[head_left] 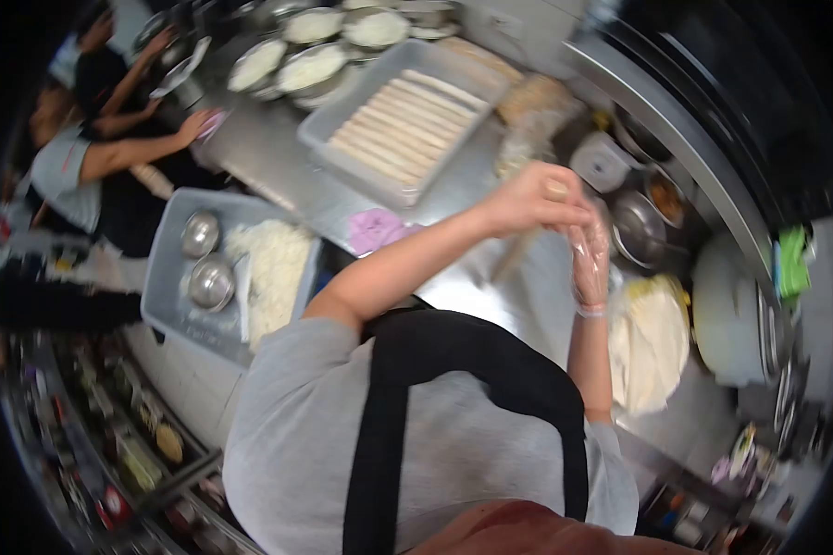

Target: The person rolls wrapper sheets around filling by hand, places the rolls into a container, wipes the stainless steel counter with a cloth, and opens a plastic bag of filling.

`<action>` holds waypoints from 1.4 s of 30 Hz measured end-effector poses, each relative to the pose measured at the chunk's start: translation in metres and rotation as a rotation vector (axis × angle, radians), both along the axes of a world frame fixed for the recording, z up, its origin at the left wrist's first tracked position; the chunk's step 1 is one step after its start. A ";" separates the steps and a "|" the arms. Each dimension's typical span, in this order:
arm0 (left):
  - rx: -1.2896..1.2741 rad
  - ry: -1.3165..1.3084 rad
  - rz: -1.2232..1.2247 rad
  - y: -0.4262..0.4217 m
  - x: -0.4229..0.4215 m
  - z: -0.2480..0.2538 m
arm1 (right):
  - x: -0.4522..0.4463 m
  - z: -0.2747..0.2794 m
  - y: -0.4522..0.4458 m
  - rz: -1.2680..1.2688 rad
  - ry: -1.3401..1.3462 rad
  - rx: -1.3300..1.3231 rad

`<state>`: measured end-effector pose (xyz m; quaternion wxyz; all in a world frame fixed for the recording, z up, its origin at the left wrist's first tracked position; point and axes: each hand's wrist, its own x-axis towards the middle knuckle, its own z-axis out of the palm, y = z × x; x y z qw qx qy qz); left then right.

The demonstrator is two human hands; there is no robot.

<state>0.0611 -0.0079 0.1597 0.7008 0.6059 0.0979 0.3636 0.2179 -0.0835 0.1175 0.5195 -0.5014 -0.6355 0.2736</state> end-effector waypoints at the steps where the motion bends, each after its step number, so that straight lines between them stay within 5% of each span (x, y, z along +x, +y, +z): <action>1: 0.114 -0.021 0.089 0.002 0.001 -0.005 | -0.008 0.017 -0.004 -0.067 0.173 0.119; 2: 0.112 -0.033 0.056 0.003 0.001 -0.008 | -0.006 0.027 -0.008 -0.100 0.160 0.122; 4: 0.336 0.115 0.303 0.002 0.000 -0.014 | -0.005 0.039 -0.015 -0.119 -0.458 0.434; 11: 0.361 0.122 0.377 -0.002 0.011 -0.024 | -0.017 0.046 -0.009 -0.084 -0.632 0.467; 14: 0.168 0.069 0.296 -0.005 0.014 -0.029 | -0.014 0.053 0.002 -0.049 -0.734 0.495; 20: 0.186 0.124 0.286 -0.003 0.008 -0.019 | -0.011 0.050 0.005 0.051 -0.303 0.428; 30: 0.150 0.085 0.183 -0.001 0.009 -0.021 | -0.011 0.052 0.009 0.090 -0.490 0.312; 32: 0.092 0.113 0.199 -0.002 0.007 -0.015 | -0.013 0.044 0.010 0.095 -0.022 0.368; 38: 0.220 0.178 0.129 0.003 0.011 -0.026 | -0.003 0.048 0.011 0.099 -0.429 0.250; 42: 0.127 0.121 0.154 0.003 0.012 -0.019 | -0.004 0.034 0.017 0.081 -0.115 0.367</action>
